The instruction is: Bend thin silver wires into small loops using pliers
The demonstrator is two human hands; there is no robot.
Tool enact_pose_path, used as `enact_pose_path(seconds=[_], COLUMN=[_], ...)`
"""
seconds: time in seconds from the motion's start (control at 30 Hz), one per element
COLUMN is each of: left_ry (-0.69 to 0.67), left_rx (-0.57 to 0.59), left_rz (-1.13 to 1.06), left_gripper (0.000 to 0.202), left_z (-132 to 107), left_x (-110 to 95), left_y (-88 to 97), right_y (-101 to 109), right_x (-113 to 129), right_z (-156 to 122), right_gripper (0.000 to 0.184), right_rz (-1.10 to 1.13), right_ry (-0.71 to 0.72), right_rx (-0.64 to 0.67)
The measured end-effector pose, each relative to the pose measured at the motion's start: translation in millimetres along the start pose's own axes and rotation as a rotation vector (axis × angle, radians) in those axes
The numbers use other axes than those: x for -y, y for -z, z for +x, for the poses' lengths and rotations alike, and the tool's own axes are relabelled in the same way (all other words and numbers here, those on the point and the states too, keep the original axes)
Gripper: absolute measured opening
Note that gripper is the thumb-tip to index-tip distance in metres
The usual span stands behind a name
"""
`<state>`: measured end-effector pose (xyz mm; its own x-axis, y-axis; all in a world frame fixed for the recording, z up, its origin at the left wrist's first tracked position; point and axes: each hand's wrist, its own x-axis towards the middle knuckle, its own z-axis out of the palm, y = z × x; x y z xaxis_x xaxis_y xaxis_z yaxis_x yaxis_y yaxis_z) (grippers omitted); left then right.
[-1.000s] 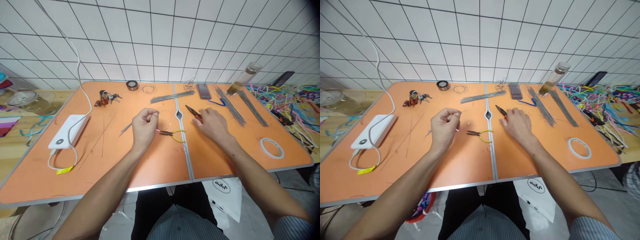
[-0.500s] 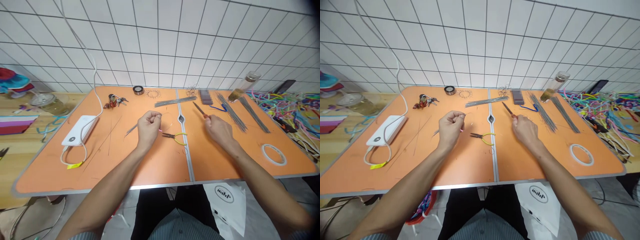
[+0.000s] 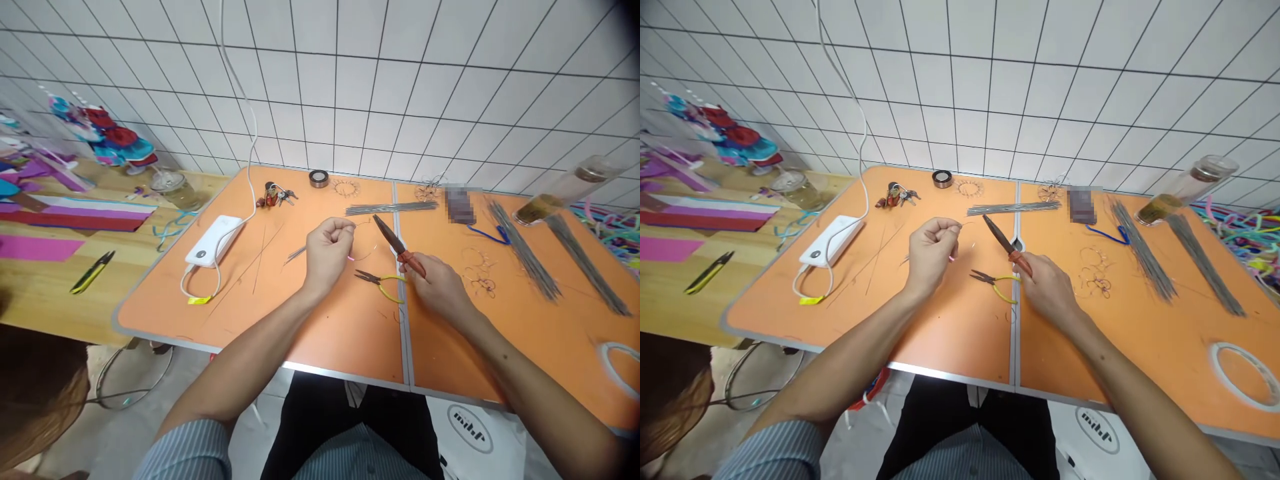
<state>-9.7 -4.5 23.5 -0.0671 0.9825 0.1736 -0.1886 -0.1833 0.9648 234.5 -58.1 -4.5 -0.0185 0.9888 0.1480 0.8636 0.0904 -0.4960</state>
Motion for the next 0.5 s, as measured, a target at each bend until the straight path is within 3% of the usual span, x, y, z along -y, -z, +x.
enact_pose_path(seconds=[0.17, 0.33, 0.5], left_ry=[0.128, 0.282, 0.346], left_rx=[0.017, 0.033, 0.052], left_rz=[-0.104, -0.223, -0.276], left_gripper=[0.011, 0.014, 0.013], left_z=[4.6, 7.5, 8.6], left_x=[-1.1, -4.4, -5.9], left_y=[1.7, 2.2, 3.1], right_y=[-9.1, -14.7, -19.3], right_x=[-3.7, -1.7, -2.8], right_z=[4.3, 11.2, 16.1], right_gripper=[0.026, 0.025, 0.021], right_rz=[-0.218, -0.354, -0.425], right_ry=[0.222, 0.360, 0.448], right_rx=[-0.183, -0.338, -0.434])
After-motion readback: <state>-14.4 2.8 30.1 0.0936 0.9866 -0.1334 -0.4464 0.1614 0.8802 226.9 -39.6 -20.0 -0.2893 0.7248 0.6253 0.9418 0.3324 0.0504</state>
